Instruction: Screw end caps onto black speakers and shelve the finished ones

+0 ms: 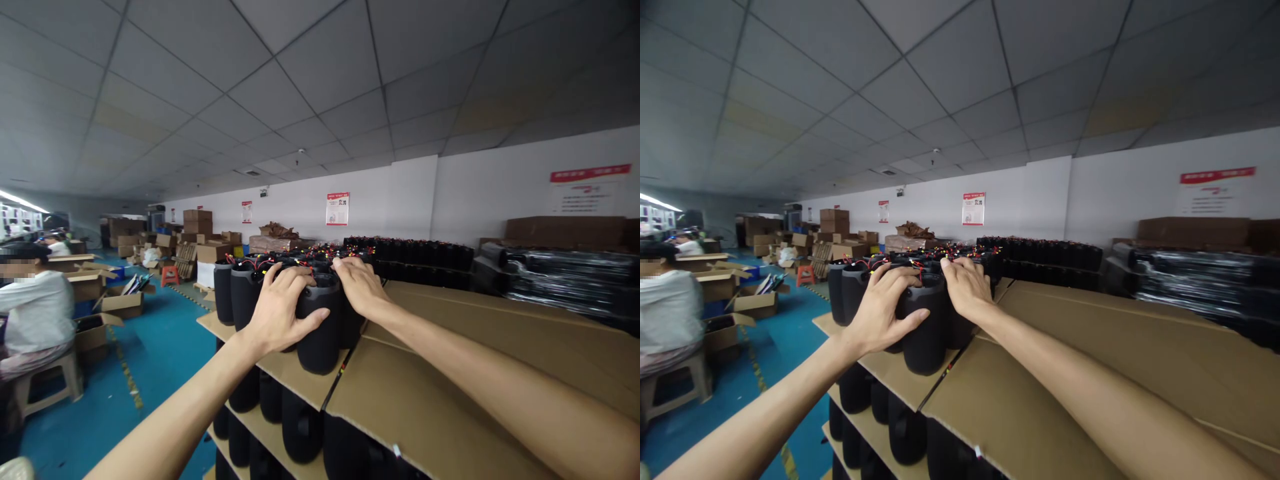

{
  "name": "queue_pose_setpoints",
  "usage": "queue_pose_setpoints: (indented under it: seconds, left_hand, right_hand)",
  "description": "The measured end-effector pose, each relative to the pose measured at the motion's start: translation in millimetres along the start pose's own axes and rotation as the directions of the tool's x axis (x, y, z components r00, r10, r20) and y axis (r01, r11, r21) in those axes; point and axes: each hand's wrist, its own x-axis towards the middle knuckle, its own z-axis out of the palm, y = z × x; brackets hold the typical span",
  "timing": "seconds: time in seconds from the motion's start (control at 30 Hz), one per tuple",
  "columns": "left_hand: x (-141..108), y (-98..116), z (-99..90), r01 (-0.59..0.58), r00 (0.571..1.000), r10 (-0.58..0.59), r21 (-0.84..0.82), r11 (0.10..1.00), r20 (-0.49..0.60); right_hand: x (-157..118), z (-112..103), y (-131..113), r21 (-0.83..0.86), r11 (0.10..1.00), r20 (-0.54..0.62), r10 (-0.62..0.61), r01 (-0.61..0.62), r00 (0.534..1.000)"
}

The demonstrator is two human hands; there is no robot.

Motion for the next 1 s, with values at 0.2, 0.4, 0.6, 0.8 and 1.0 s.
queue_pose_setpoints:
  seconds: [0.2,0.4,0.6,0.8,1.0]
  left_hand:
    - [-2.1,-1.5,-0.1,-0.002,1.0,0.001,0.036,0.999,0.011]
    - [-5.5,-1.6,-0.2,-0.05,0.999,0.049,0.085,0.995,0.01]
    - [-21.0,1.4,-32.5,-0.033,0.989,0.047,0.098,0.995,-0.14]
    - [-69.6,18.1,-92.5,0.258,0.845,-0.241,-0.03,0.966,-0.478]
    - [-156.5,65.7,-130.3,0.554,0.699,-0.494,-0.044,0.831,-0.517]
  right_hand:
    - [-0.5,-6.0,11.2,0.064,0.997,0.011,-0.038,0.037,0.999]
    - [-4.6,-7.3,19.9,0.11,0.988,-0.072,-0.1,0.108,0.992]
    - [4.8,-48.6,16.9,0.127,0.976,-0.302,-0.135,0.18,0.944]
    - [6.4,-92.5,-14.5,0.114,0.918,-0.48,-0.283,0.379,0.83]
    - [-14.8,-82.1,-99.9,0.11,0.655,-0.531,-0.596,0.747,0.602]
